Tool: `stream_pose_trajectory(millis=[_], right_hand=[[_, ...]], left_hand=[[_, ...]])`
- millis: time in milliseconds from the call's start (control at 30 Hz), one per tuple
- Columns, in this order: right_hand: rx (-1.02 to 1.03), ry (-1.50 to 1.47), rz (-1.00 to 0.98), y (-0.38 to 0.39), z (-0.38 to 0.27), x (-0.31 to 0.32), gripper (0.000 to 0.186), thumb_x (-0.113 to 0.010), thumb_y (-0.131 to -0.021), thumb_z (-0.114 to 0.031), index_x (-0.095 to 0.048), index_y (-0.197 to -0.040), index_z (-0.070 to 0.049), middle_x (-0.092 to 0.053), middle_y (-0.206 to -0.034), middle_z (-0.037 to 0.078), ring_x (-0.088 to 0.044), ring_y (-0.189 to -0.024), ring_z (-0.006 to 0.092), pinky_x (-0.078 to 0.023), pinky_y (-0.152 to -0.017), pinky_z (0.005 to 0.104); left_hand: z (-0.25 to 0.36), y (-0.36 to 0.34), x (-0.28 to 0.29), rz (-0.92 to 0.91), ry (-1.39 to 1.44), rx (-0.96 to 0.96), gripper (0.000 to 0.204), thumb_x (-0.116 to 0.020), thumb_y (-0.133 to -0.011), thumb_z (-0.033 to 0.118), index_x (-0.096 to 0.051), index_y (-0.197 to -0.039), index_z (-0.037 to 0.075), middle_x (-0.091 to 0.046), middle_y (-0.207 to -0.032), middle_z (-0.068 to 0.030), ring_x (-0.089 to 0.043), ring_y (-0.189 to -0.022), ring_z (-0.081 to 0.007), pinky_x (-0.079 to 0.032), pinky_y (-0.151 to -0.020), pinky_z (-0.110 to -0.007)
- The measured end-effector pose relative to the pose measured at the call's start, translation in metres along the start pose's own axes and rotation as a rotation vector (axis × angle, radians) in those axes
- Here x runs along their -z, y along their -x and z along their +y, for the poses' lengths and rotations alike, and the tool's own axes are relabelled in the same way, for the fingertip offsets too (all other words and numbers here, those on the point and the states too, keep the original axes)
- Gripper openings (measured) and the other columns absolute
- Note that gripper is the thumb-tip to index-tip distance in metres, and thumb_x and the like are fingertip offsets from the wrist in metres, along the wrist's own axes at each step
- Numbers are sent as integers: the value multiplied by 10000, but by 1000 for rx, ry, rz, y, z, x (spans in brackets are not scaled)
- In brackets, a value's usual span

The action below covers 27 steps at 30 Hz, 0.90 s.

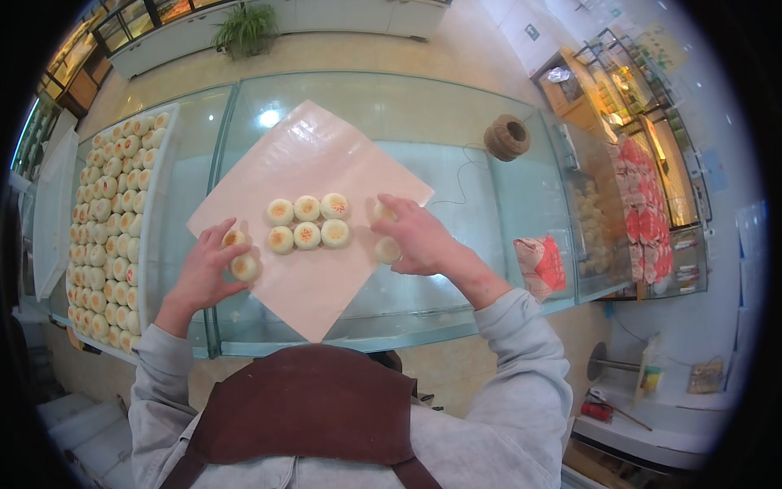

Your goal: The person arranges small round pastries on a sheet of pink paper, folds the paper to enclose them, places the bundle into a red plastic bag, and seals it. The person repeats this process multiple times, using scissors to trim the bag and occasionally trimming a pastry before packaging.

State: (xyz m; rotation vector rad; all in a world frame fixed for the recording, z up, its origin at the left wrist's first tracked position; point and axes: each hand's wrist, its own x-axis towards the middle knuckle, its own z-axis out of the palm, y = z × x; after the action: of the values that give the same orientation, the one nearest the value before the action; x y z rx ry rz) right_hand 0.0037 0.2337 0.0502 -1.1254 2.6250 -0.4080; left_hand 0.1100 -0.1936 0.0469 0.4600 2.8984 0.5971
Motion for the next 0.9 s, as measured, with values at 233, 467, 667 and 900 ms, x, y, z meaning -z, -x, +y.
stream_pose_trajectory(millis=[233,467,667,900], right_hand=[[-66,-81,39,-5,9,-9,592,-862,-751,-131,-692,-1318,-161,-440,-1657,207,-525,-1422,449,-505,-1152,497],[-34,-139,148,-22,-11,6,567,-869,-726,-151,-703,-1269,-162,-494,-1600,204,-565,-1360,442,-533,-1100,500],[183,-110,151,-80,-53,7,584,-858,-696,-143,-698,-1257,-144,-539,-1533,199,-608,-1237,434,-543,-1041,493],[218,-68,113,-95,-61,4,579,-858,-688,-141,-688,-1241,-169,-547,-1513,188,-616,-1156,413,-536,-1021,489]], left_hand=[[-15,0,-5,49,137,-26,606,-938,-730,168,-756,-1308,190,-524,-1593,-168,-508,-1458,-425,-482,-1188,-490],[-4,-11,3,24,227,54,558,-892,-702,113,-749,-1241,104,-531,-1566,-213,-545,-1424,-429,-512,-1150,-487],[31,-70,6,118,241,-296,529,-866,-695,112,-745,-1210,93,-545,-1536,-216,-553,-1398,-429,-512,-1147,-482],[37,-92,3,56,180,-319,539,-850,-712,98,-725,-1236,101,-549,-1526,-213,-554,-1393,-424,-518,-1144,-484]])
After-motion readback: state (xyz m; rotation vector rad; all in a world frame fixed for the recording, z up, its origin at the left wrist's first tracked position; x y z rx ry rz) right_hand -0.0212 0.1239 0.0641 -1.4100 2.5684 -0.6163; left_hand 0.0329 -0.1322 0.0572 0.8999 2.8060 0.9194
